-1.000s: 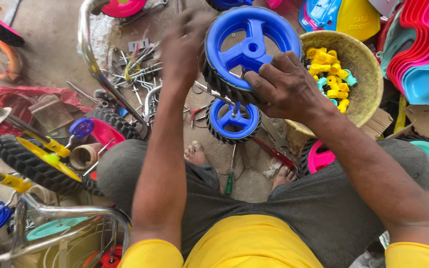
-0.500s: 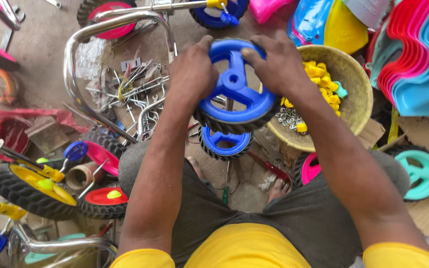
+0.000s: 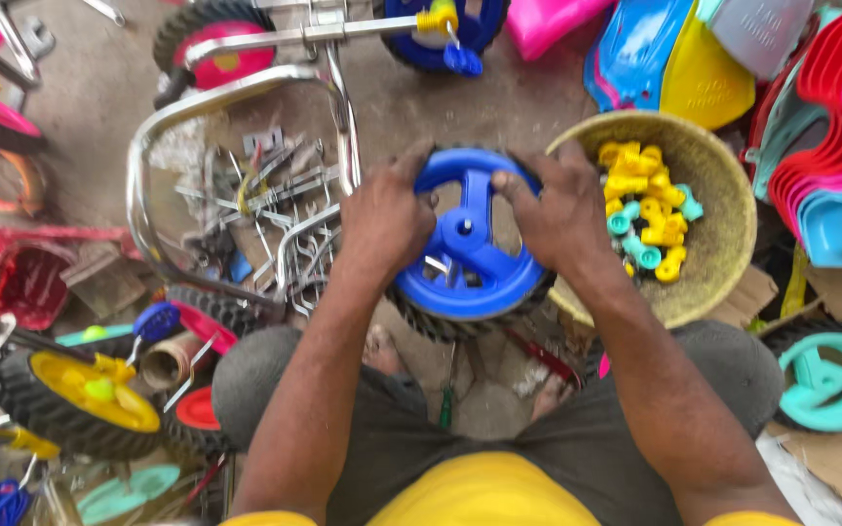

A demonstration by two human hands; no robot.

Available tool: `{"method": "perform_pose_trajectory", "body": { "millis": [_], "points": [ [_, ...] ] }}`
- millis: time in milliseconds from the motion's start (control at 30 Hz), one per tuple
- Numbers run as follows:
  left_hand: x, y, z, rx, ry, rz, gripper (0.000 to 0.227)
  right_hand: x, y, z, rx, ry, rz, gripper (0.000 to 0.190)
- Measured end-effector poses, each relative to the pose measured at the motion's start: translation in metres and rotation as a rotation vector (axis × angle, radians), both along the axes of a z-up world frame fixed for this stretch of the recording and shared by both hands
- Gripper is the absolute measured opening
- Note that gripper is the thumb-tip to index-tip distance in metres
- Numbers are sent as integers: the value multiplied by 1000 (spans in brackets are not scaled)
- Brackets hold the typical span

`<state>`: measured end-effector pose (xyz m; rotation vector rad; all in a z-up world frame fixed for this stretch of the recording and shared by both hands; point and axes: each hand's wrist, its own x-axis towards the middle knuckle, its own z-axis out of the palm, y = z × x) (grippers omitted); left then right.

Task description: The person assembles a tricycle wheel by attaching a blue plastic hub to a black rubber tire, securing it with a bolt and nut, and adding a yellow cap. The person then attaches the completed wheel to the tricycle frame.

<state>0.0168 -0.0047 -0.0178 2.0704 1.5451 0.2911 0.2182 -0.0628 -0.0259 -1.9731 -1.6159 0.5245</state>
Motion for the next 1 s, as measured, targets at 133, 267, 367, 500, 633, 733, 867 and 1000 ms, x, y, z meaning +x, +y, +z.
{"method": "perform_pose_trajectory", "body": {
  "millis": [133, 267, 367, 500, 633, 733, 867, 1000],
  "points": [
    [-3, 8, -3, -73, 69, 20, 61, -4, 0, -1, 13, 66, -1, 39],
    [-1, -4, -11, 3, 48, -4, 54, 5, -8, -19, 130, 68, 64, 36],
    [-3, -8, -5, 4, 65, -13, 54, 6, -10, -31, 110, 69, 51, 39],
    [0, -7, -6, 77, 18, -23, 51, 16, -3, -53, 602, -333, 97, 49],
    [-9, -7, -15, -1, -55, -14, 49, 68, 3, -92, 107, 950, -165, 29],
    [-9, -4, -11, 156, -11, -85, 55, 157, -47, -132, 156, 743, -169, 22],
    [-6, -3, 0, 229, 63, -180, 51, 233, -126, -217, -272, -6, -244, 28],
    [-5, -7, 10, 193, 43, -145, 54, 246, -171, -281, -441, -394, -197, 31]
  ]
}}
